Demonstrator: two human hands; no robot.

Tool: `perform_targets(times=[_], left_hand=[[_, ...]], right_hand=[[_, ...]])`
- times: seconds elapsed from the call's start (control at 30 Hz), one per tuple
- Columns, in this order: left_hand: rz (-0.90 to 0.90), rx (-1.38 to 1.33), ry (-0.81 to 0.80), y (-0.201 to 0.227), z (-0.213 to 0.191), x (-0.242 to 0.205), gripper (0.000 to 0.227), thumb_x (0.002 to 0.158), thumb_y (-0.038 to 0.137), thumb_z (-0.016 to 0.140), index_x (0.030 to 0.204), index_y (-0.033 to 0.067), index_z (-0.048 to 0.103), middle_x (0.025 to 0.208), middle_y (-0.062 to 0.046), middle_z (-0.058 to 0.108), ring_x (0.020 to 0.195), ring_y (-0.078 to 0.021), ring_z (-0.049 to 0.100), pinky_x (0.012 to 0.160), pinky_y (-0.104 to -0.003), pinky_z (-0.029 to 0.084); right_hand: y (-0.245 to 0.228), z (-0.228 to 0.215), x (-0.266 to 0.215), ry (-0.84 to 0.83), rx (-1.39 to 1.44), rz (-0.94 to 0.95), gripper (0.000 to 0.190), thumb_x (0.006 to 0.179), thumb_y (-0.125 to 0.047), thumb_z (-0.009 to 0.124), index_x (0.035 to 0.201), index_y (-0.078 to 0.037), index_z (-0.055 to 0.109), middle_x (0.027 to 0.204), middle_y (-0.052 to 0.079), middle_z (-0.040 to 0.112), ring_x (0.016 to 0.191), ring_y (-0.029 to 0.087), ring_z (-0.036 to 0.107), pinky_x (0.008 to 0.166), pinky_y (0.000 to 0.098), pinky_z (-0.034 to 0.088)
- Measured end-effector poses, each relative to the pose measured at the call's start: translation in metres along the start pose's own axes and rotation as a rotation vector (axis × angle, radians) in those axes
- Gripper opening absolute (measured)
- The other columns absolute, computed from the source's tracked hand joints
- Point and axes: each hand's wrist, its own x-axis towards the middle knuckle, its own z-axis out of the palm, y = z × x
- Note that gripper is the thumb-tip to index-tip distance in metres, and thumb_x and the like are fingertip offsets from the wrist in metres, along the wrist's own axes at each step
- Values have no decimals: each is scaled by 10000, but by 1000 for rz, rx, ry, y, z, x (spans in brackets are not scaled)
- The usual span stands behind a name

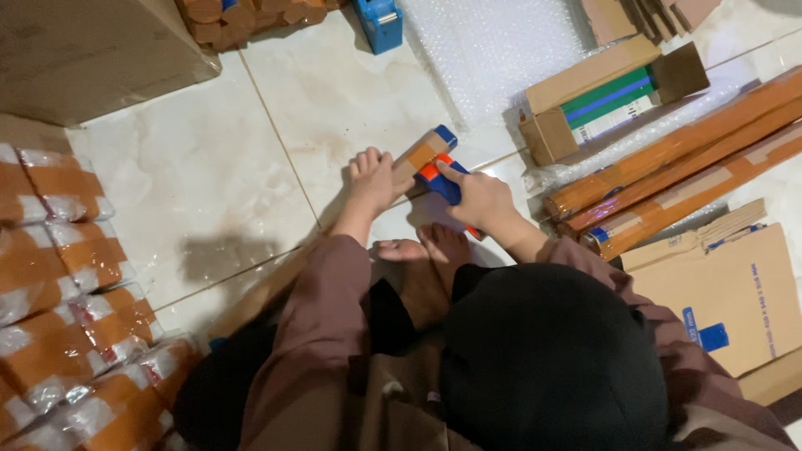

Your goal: The person wraps a long cardboard sheet around a cylindrical object, then secures it with a handheld tape dispenser. They place the finished package aside and repeat the process with a blue cylindrical object, wrapping it in bubble wrap and taping it shut.

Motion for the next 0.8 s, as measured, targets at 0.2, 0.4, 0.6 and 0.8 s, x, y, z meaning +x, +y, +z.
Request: perform_targets(times=[0.2, 0.4, 0.6, 0.8], left_hand=[[-31, -69, 0, -31, -11, 27, 656, 820, 648, 545, 1123, 88, 387, 1306, -152, 305, 1257, -362, 273, 1082, -487, 167], [-98, 224, 596, -31, 41, 40, 445, 838, 423, 616, 1098, 80, 500, 1094, -127, 461, 975, -290, 462, 769, -431, 382], [-78, 708, 543, -26, 78, 20, 377, 927, 246, 365, 1286, 133, 345, 1169, -53, 432, 985, -208, 414, 804, -345, 353], [7, 515, 659, -56, 76, 64, 641, 587, 396, 808, 1043, 149, 432, 932, -123, 443, 867, -392, 503, 745, -469, 428]], right_hand=[[-12, 0, 26, 37, 4, -35, 730, 758, -374, 596, 1441, -385, 339, 1020, 196, 621, 991, 409, 628, 842, 506, 511], [-28, -8, 59, 92, -30, -49, 677, 757, -382, 587, 1406, -395, 393, 974, 187, 639, 951, 403, 643, 798, 508, 526], [-46, -22, 84, 110, -34, -74, 663, 720, -299, 564, 1370, -376, 456, 995, 201, 643, 932, 411, 643, 771, 513, 532], [-47, -35, 40, 62, 84, -43, 661, 763, -372, 554, 1407, -353, 402, 1069, 252, 631, 1051, 433, 595, 877, 533, 492]])
